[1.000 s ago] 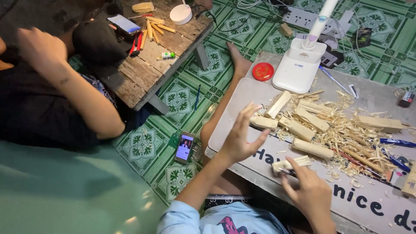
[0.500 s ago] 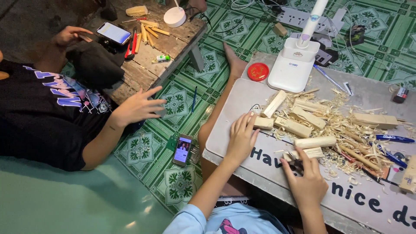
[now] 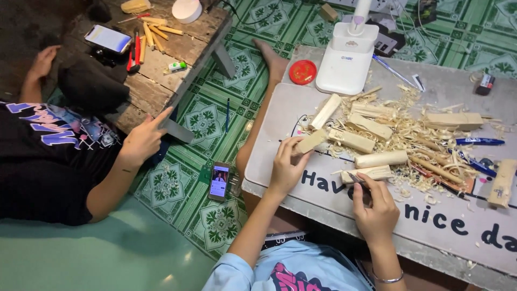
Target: The person carves a small block of wood with a hand tool on a work mat.
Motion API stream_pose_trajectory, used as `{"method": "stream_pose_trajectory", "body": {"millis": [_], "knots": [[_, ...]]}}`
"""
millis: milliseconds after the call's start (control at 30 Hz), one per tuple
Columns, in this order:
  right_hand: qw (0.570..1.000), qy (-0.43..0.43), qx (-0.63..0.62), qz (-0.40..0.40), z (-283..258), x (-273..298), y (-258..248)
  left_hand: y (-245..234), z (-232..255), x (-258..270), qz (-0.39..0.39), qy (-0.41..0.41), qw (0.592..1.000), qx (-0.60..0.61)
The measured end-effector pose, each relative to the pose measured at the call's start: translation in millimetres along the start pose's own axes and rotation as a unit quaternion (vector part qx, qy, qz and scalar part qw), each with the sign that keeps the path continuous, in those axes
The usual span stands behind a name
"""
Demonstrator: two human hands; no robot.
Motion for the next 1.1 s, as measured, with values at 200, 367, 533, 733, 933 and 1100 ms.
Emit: {"method": "stream_pose_trajectory", "body": {"millis": [200, 367, 533, 733, 933, 1100], "knots": [[1.000, -0.026, -0.012, 0.010, 2.7, 3.3, 1.4, 14.5, -13.4, 20.2, -0.011, -0.147, 0.964, 0.223], [0.994, -0.077, -0.079, 0.026, 21.5, 13.3, 20.9, 47.3, -17.1, 38.6, -0.062, -0.203, 0.871, 0.443], [0.996, -0.093, -0.011, 0.011, 5.4, 3.8, 18.2, 56.4, -18.2, 40.9, -0.076, -0.211, 0.852, 0.474], [0.999, -0.025, -0.030, 0.004, 4.2, -2.9, 10.1, 50.3, -33.0, 49.1, -0.039, -0.249, 0.849, 0.464], [0.997, -0.040, -0.057, 0.024, 21.9, 8.3, 19.3, 59.6, -41.5, 59.0, -0.069, -0.297, 0.831, 0.465], [0.996, -0.069, -0.056, 0.029, 16.8, 9.4, 19.1, 63.7, -9.2, 48.7, -0.144, -0.242, 0.873, 0.399]]}}
Point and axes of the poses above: each hand's wrist, its own x-axis away from the middle knuckle, its own y-axis out of the palm, z = x × y, the point moved 6 cm from there along -x, towards the middle knuckle, and after that the axes turned 12 degrees about x, right-handed, at the moved point
